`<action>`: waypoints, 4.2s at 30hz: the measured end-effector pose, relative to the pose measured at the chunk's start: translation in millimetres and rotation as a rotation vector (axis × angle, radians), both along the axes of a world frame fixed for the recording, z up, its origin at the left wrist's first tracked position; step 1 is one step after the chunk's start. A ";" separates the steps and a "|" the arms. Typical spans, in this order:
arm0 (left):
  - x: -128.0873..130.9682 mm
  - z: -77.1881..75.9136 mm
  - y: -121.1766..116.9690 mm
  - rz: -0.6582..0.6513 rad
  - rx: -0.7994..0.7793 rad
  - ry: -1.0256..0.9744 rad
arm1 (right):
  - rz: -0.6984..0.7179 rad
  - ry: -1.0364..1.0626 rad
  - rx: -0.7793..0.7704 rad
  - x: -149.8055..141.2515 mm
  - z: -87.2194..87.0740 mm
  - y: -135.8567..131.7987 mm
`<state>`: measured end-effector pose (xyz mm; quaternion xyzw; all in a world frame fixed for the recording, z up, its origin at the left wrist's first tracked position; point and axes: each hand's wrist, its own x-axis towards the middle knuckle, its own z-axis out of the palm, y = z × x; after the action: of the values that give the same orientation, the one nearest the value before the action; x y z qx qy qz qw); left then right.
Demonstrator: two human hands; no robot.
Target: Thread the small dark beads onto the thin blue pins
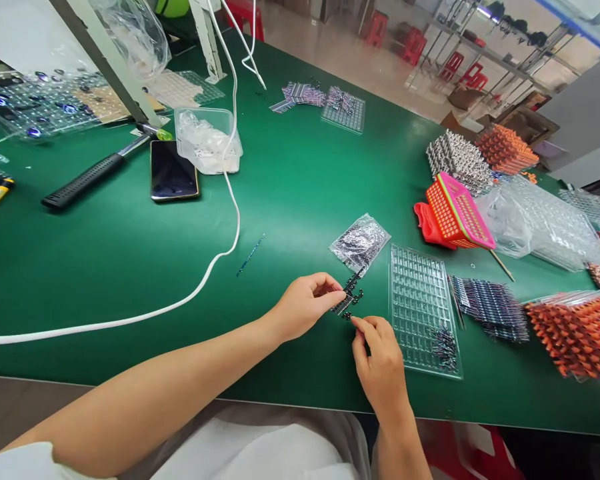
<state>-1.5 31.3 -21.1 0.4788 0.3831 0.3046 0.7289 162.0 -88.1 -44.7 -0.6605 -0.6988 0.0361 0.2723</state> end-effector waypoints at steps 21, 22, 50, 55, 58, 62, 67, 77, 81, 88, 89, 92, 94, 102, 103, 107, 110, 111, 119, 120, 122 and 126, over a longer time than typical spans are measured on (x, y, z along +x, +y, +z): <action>-0.6 -1.5 0.8 -0.024 -0.017 0.029 | -0.049 0.126 0.105 1.8 -4.6 -7.8; -0.8 -1.6 0.9 -0.027 -0.019 0.029 | -0.051 0.133 0.105 1.4 -4.8 -8.4; -0.6 -0.4 1.7 -0.022 -0.030 0.071 | -0.097 0.140 0.070 -2.5 -6.1 -7.7; -1.2 -0.3 1.4 -0.024 -0.031 0.080 | -0.081 0.138 0.023 -3.8 -5.6 -7.6; -1.9 0.7 1.6 -0.025 -0.030 0.078 | -0.073 0.129 0.018 -4.5 -5.9 -7.4; -1.3 1.1 2.2 -0.025 -0.037 0.070 | -0.051 0.115 0.030 -4.6 -6.7 -7.3; -0.4 0.2 2.4 -0.031 -0.039 0.068 | -0.038 0.105 0.026 -4.4 -7.3 -7.1; -1.7 2.4 2.2 -0.048 -0.047 0.061 | -0.015 0.101 0.025 -5.0 -6.9 -5.4; -0.8 2.8 2.0 -0.045 -0.054 0.065 | -0.016 0.108 0.021 -5.0 -7.3 -5.4; -1.3 3.3 2.5 -0.047 -0.065 0.054 | -0.006 0.129 0.051 -1.9 -7.6 -5.6; -1.3 3.2 2.4 -0.048 -0.065 0.053 | 0.002 0.121 0.051 -1.3 -7.4 -5.7; -0.8 2.8 2.2 -0.047 -0.064 0.053 | 0.031 0.081 0.044 0.1 -7.3 -5.8; -0.5 2.4 2.1 -0.047 -0.060 0.055 | 0.045 0.054 0.043 0.6 -7.5 -5.7; -0.2 0.9 1.8 -0.050 -0.034 0.061 | 0.104 -0.036 -0.011 4.6 -1.5 -2.8; -0.2 0.6 1.7 -0.052 -0.029 0.059 | 0.114 -0.057 -0.023 5.2 0.8 -1.4; -0.2 -0.5 0.7 -0.057 -0.010 0.061 | 0.150 -0.147 -0.096 6.4 11.3 7.3; -0.4 -1.4 0.1 -0.065 0.002 0.064 | 0.154 -0.209 -0.138 5.4 15.4 14.3; -0.4 -1.7 0.0 -0.068 0.006 0.062 | 0.154 -0.229 -0.143 4.7 15.3 16.2; -1.3 0.9 -1.6 -0.097 0.037 0.052 | 0.092 0.052 -0.140 -0.7 15.4 14.4; -1.5 2.3 -2.4 -0.109 0.043 0.044 | 0.071 0.167 -0.146 -0.5 18.1 11.8; -1.9 5.7 -5.1 -0.138 0.035 -0.003 | 0.023 0.381 -0.171 0.3 24.0 5.8; -2.6 13.6 -14.8 -0.195 -0.014 -0.117 | -0.050 0.684 -0.185 1.9 29.0 -3.2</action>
<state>-4.1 16.5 -7.4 0.4902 0.2935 0.2571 0.7794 163.9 -91.3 -15.7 -0.6489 -0.5447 0.3116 0.4302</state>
